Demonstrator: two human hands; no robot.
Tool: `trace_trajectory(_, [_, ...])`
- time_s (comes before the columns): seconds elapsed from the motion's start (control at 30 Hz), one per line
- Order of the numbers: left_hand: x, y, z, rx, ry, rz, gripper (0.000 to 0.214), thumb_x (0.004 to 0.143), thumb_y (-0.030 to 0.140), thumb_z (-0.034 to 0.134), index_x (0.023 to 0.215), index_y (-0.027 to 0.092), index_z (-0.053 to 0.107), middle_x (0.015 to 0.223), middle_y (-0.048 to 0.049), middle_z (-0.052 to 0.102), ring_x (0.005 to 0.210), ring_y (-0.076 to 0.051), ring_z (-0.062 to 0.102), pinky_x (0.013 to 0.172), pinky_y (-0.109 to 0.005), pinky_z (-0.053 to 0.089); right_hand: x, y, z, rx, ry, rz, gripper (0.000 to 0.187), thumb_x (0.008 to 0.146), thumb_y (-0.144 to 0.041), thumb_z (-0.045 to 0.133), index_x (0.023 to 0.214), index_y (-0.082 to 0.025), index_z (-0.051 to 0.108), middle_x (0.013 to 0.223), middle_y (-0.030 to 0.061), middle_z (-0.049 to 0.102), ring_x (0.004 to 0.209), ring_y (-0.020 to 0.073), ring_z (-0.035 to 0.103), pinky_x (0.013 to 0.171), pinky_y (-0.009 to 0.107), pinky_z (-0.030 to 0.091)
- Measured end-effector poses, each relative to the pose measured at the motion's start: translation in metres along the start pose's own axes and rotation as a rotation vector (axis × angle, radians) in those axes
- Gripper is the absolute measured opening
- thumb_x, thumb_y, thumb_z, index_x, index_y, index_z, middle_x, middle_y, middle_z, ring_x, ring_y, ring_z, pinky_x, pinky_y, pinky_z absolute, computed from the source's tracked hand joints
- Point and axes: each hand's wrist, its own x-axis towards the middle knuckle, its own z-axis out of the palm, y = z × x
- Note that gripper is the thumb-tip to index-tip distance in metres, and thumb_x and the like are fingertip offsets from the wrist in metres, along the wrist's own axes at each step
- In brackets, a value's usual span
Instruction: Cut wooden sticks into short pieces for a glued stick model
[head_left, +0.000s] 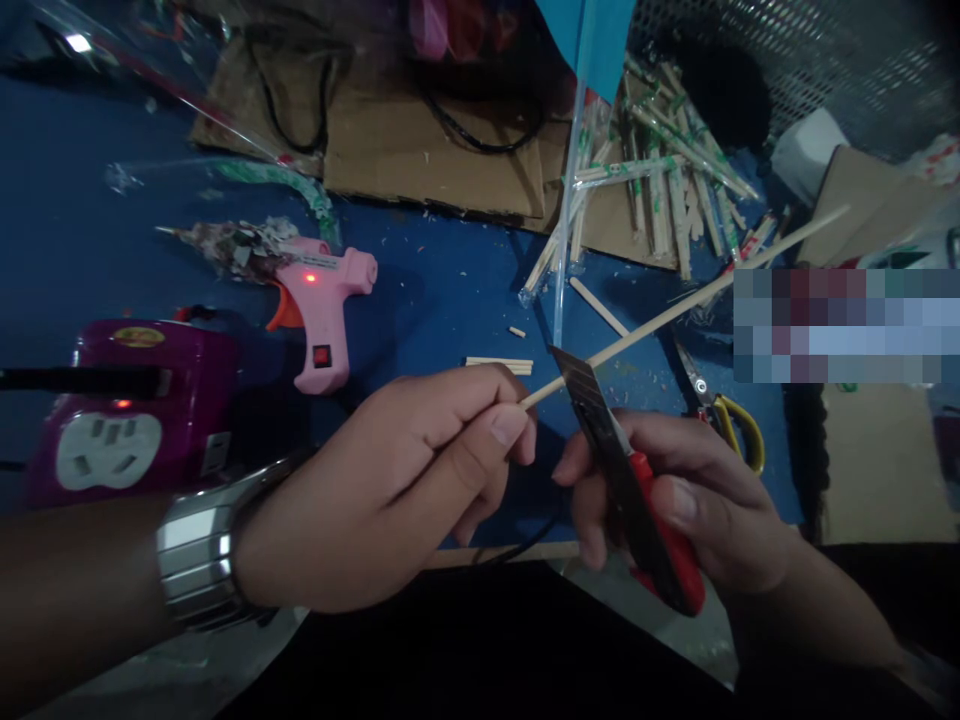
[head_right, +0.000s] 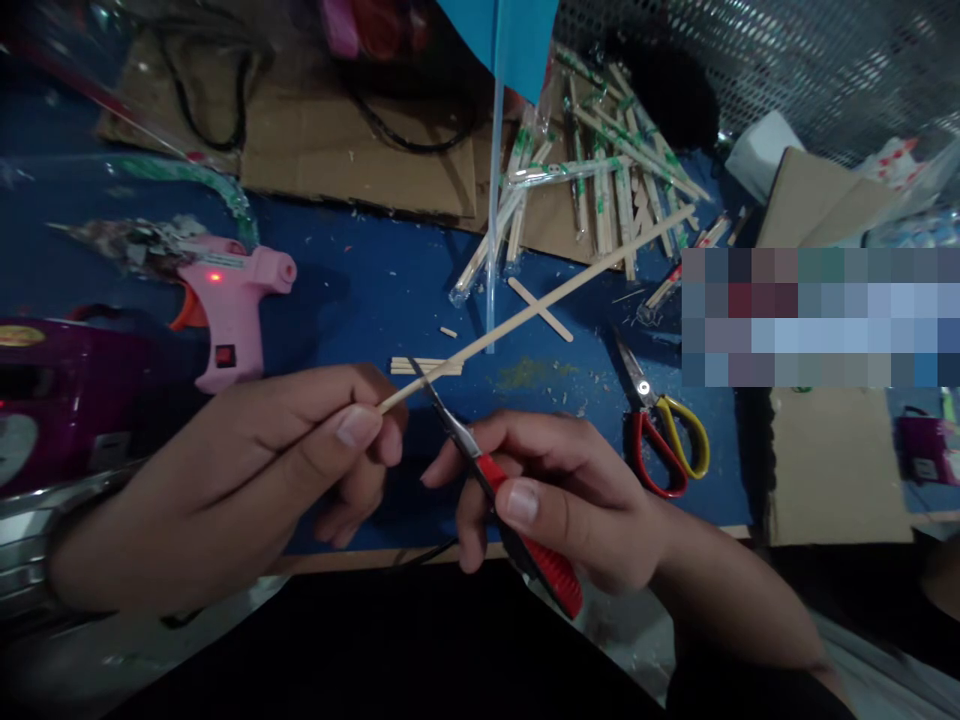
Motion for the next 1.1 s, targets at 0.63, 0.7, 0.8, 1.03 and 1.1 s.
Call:
trace_trajectory(0.63, [-0.0007,0.0,0.0001,-0.016,0.01,-0.002,0.032,0.122,0.031,0.042,0.098,0.023,0.062,0.064,0.0114,0.065,0.051,-0.003,0.061,0.056,-0.011,0.052,-0.0001,-0.0017,0.0082,0.049,0.091,0.018,0.038,0.112,-0.049,0.069,0.132,-0.018,0.076,0.09,0.005,0.081,0.071,0.0128,0.071,0.065,0.022,0.053])
trace_trajectory(0.7, [-0.0005,-0.0004,0.0002,-0.016,0.012,-0.004,0.032,0.122,0.032,0.043,0.098,0.023,0.062,0.063,0.0116,0.064,0.051,-0.003,0.061,0.056,-0.011,0.052,-0.0003,-0.0016,0.0076,0.041,0.083,0.02,0.038,0.113,-0.049,0.067,0.133,-0.018,0.076,0.091,0.0048,0.081,0.071,0.0119,0.071,0.065,0.021,0.053])
trace_trajectory(0.8, [0.0003,-0.0009,-0.0001,-0.013,0.007,-0.007,0.032,0.122,0.032,0.043,0.098,0.024,0.062,0.064,0.012,0.065,0.052,-0.002,0.061,0.056,-0.01,0.052,-0.0002,-0.001,0.0065,0.038,0.078,0.02,0.037,0.113,-0.048,0.068,0.133,-0.018,0.075,0.091,0.005,0.08,0.07,0.0108,0.07,0.061,0.019,0.05])
trace_trajectory(1.03, [0.0009,-0.001,-0.0009,0.036,0.016,-0.012,0.032,0.121,0.031,0.043,0.096,0.024,0.062,0.061,0.0127,0.064,0.05,-0.003,0.061,0.055,-0.012,0.051,-0.0001,-0.0031,0.003,-0.044,0.056,0.015,0.037,0.116,-0.047,0.064,0.139,-0.02,0.074,0.097,0.0037,0.08,0.066,0.0064,0.064,0.055,0.015,0.046])
trace_trajectory(1.1, [0.0006,-0.0018,-0.0002,0.064,0.029,-0.014,0.033,0.121,0.031,0.045,0.094,0.024,0.062,0.061,0.0126,0.063,0.05,-0.003,0.061,0.054,-0.013,0.05,0.0005,-0.0047,0.0022,-0.09,0.069,0.019,0.036,0.117,-0.046,0.063,0.14,-0.021,0.074,0.098,0.003,0.08,0.064,0.0058,0.062,0.054,0.015,0.045])
